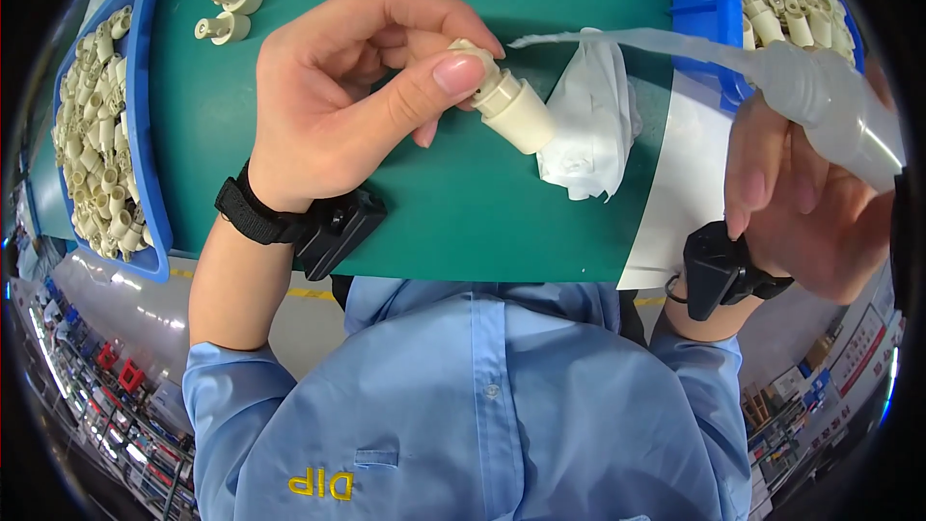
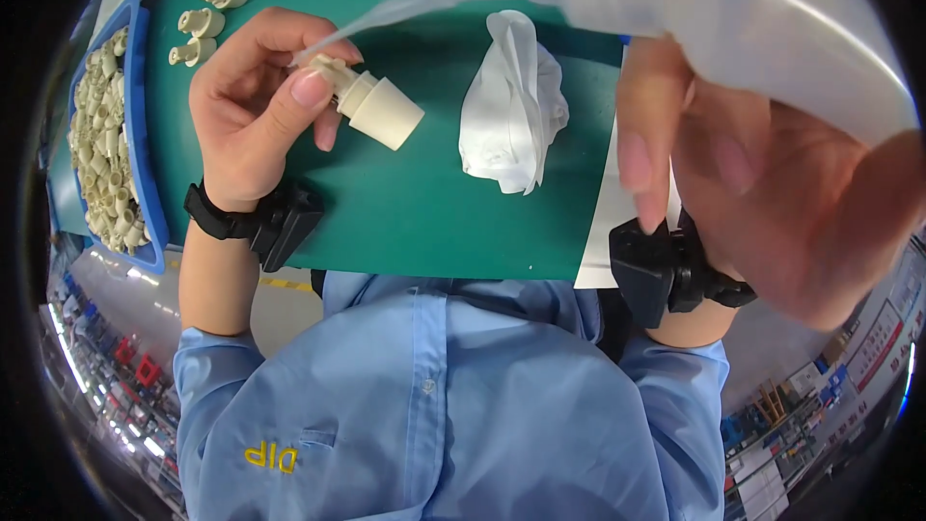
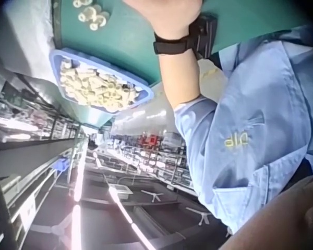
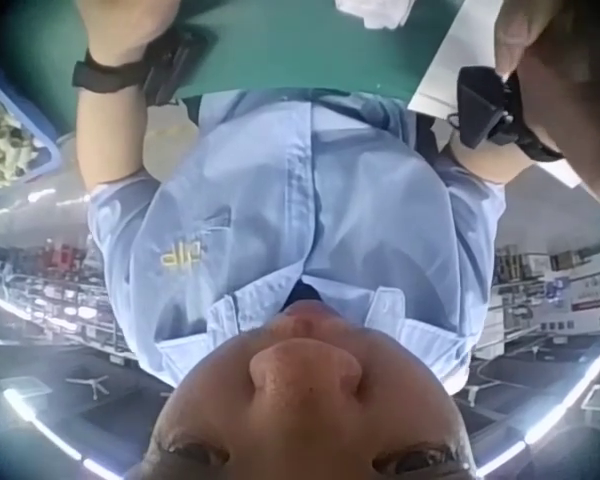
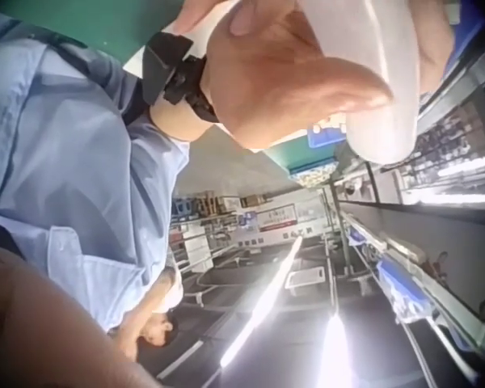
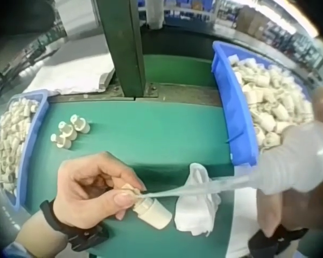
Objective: Cleaning and applying liquid to small plastic components at a factory workbench.
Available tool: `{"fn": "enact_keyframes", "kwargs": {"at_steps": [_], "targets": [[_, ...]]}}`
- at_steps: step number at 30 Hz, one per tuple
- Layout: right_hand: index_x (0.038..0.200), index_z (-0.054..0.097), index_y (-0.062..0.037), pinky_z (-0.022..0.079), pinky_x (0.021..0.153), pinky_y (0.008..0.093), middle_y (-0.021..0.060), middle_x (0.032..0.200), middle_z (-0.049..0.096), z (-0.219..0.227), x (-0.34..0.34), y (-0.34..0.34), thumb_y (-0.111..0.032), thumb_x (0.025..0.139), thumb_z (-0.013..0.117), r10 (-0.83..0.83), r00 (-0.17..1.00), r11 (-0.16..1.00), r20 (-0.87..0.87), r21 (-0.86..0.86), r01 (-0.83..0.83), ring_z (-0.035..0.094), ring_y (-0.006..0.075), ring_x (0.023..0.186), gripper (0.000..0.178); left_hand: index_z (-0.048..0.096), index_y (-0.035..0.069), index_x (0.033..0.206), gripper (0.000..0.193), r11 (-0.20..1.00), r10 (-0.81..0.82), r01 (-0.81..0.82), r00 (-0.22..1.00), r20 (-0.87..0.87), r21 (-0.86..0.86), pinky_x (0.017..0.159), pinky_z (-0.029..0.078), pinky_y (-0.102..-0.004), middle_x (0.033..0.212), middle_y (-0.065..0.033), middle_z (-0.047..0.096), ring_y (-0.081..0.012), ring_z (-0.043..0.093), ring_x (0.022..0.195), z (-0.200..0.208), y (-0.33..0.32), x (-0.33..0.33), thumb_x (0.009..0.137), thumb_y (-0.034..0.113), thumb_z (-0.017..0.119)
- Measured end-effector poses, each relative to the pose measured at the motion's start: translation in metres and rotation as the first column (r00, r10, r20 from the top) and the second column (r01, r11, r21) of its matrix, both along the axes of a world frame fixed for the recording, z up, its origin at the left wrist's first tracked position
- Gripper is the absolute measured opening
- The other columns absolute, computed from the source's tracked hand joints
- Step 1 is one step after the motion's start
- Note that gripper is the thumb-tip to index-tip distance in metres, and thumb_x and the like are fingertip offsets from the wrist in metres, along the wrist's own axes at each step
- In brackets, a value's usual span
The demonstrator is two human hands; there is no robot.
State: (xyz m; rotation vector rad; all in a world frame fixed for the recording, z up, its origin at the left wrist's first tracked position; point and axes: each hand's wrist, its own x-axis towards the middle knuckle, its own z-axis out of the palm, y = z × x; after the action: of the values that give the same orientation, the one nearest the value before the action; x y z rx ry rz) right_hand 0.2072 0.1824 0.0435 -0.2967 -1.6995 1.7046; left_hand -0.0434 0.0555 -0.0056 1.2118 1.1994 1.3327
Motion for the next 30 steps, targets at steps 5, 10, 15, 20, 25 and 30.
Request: {"fn": "enact_keyframes", "kwargs": {"at_steps": [5, 10, 15, 20, 25, 30], "targets": [[0.121, 0.053, -0.0102, 0.052, 0.047, 0.0256, 0.0159, 0.076, 0.062, 0.009, -0.007, -0.006, -0.054, 0.097, 0.042, -0.035, 0.994, 0.988, 0.105, 0.151, 0.019, 0.063, 0.0219, 0.055, 0.052, 0.061, -0.005, 0.103, 0.029, 1.000, 0.017, -0.015, 0.990, -0.138, 0.019, 0.048, 0.037, -0.0176, 0.083, -0.0072, 0.064, -0.0049, 0.051, 0.054, -0.011, -0.005, -0.011, 0.093, 0.022, 0.064], [0.121, 0.053, -0.0099, 0.052, 0.048, 0.0267, 0.0159, 0.077, 0.062, 0.000, 0.009, 0.003, -0.053, 0.097, 0.042, -0.061, 0.991, 0.986, 0.116, 0.159, 0.042, 0.064, 0.0227, 0.057, 0.050, 0.062, -0.004, 0.102, 0.030, 0.999, 0.049, -0.051, 0.991, -0.127, -0.008, 0.047, 0.034, -0.0174, 0.080, -0.0058, 0.063, -0.0032, 0.047, 0.053, -0.008, -0.004, -0.002, 0.094, 0.024, 0.063], [0.119, 0.054, -0.0097, 0.053, 0.049, 0.0280, 0.0159, 0.078, 0.063, -0.003, 0.006, 0.001, -0.051, 0.098, 0.042, -0.103, 0.986, 0.980, 0.133, 0.182, 0.077, 0.065, 0.0236, 0.059, 0.048, 0.062, -0.003, 0.101, 0.028, 0.996, 0.080, -0.076, 0.988, -0.133, 0.037, 0.048, 0.034, -0.0168, 0.080, -0.0052, 0.063, -0.0031, 0.045, 0.052, -0.014, -0.003, -0.003, 0.094, 0.024, 0.063], [0.118, 0.054, -0.0094, 0.054, 0.051, 0.0293, 0.0160, 0.079, 0.063, -0.012, 0.002, -0.010, -0.049, 0.098, 0.042, -0.143, 0.979, 0.971, 0.148, 0.211, 0.110, 0.065, 0.0245, 0.061, 0.047, 0.063, -0.003, 0.101, 0.025, 0.994, 0.100, -0.093, 0.983, -0.154, 0.050, 0.048, 0.035, -0.0165, 0.081, -0.0049, 0.063, -0.0028, 0.044, 0.052, -0.013, -0.003, 0.000, 0.095, 0.022, 0.061], [0.117, 0.055, -0.0091, 0.054, 0.052, 0.0306, 0.0160, 0.081, 0.064, -0.015, 0.015, -0.005, -0.047, 0.098, 0.041, -0.180, 0.971, 0.960, 0.158, 0.244, 0.138, 0.066, 0.0254, 0.063, 0.045, 0.064, -0.006, 0.095, 0.025, 0.975, 0.105, -0.100, 0.994, 0.013, -0.198, 0.060, 0.043, -0.0177, 0.077, -0.0089, 0.067, -0.0065, 0.057, 0.063, 0.008, -0.004, 0.001, 0.090, 0.017, 0.070], [0.116, 0.056, -0.0088, 0.055, 0.053, 0.0319, 0.0160, 0.082, 0.065, -0.016, 0.030, 0.000, -0.046, 0.098, 0.041, -0.217, 0.962, 0.945, 0.166, 0.281, 0.165, 0.066, 0.0263, 0.066, 0.043, 0.064, -0.006, 0.094, 0.022, 0.940, 0.153, -0.151, 0.988, -0.021, -0.307, 0.059, 0.042, -0.0177, 0.076, -0.0078, 0.066, -0.0063, 0.056, 0.063, 0.016, -0.001, 0.010, 0.090, 0.014, 0.070]]}}
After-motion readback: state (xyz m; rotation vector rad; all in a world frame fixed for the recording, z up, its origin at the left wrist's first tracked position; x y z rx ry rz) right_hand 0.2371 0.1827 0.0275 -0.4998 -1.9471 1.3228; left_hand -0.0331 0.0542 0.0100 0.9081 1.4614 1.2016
